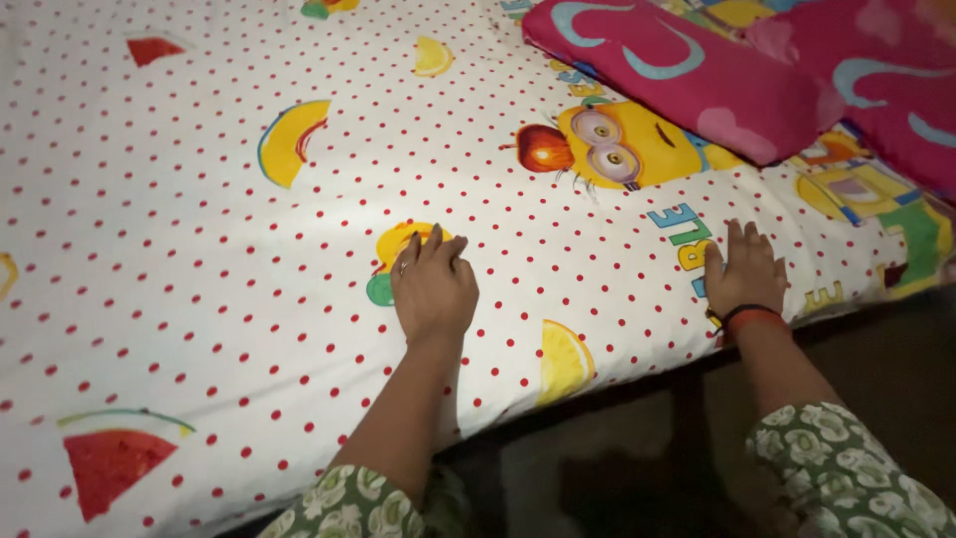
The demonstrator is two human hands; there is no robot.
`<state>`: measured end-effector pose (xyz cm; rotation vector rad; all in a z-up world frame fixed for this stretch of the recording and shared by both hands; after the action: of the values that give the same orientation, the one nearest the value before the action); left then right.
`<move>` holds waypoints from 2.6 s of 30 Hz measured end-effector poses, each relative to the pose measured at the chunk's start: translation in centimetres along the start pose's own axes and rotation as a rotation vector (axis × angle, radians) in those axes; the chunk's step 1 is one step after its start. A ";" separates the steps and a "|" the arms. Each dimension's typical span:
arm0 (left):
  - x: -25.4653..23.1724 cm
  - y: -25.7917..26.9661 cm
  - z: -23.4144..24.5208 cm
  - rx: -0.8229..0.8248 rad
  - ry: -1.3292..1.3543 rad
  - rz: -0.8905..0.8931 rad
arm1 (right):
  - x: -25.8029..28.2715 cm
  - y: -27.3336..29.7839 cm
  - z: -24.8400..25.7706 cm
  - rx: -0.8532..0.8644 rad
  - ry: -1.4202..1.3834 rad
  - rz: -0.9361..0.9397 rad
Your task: The person smooths a bedsheet by hand and folds pink pillowcases on a bed.
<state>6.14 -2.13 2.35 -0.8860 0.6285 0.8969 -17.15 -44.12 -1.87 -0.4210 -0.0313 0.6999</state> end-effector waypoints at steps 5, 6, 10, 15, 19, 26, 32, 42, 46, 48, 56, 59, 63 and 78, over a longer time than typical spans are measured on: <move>-0.2 -0.7 -0.2 0.007 -0.046 -0.015 | 0.0 0.0 0.1 -0.025 0.000 -0.006; -0.2 -0.7 -0.4 0.019 -0.058 -0.004 | 0.0 -0.2 0.0 -0.026 0.002 -0.009; 0.2 -0.6 -0.7 0.025 -0.089 -0.038 | 0.1 0.0 -0.5 -0.052 0.020 -0.016; 0.0 0.3 -2.4 0.091 -0.128 0.031 | 0.2 0.1 -1.7 -0.030 -0.001 -0.054; -3.9 0.9 -9.5 0.270 -0.366 0.081 | 0.8 -0.4 -1.8 0.038 -0.008 -0.042; -14.8 1.2 -24.1 0.394 -0.335 0.082 | 1.6 -0.3 -0.1 0.008 -0.019 0.032; -16.9 2.7 -25.7 0.306 -0.036 -0.191 | 2.6 0.3 2.8 -0.042 -0.138 0.068; -18.3 2.4 -23.7 0.176 0.038 -0.245 | -14.7 -7.2 -8.0 -0.180 -0.311 0.172; -18.4 2.4 -23.7 0.184 0.046 -0.233 | -32.9 -7.5 -8.1 0.148 0.120 -0.242; -18.4 2.6 -23.5 0.152 0.073 -0.248 | -30.9 -9.7 -7.0 0.171 0.131 -0.250; -17.7 2.8 -23.8 0.062 -0.010 -0.326 | 6.9 -6.1 0.5 0.071 -0.711 0.830; -17.6 2.7 -23.9 0.104 0.019 -0.286 | 8.3 -6.3 -3.7 -0.030 -0.363 1.057; -17.7 2.5 -23.8 0.134 0.056 -0.228 | -16.1 -14.3 -10.9 -0.225 0.111 0.448; -18.3 2.8 -23.1 0.047 0.033 -0.332 | 7.2 -9.4 -6.4 0.166 -0.524 0.796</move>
<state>-7.71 -28.23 3.95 -0.9317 0.5100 0.5676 -4.71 -48.33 -4.95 -0.0631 -0.3104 1.5738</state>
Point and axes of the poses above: each hand's wrist, its own y-axis away from the middle knuckle, its own z-axis out of the back of the hand, x = y × z, the point moved 7 cm from there along -y, towards the middle knuckle, and after that the axes turned 15 degrees about y, right-handed, at the moved point
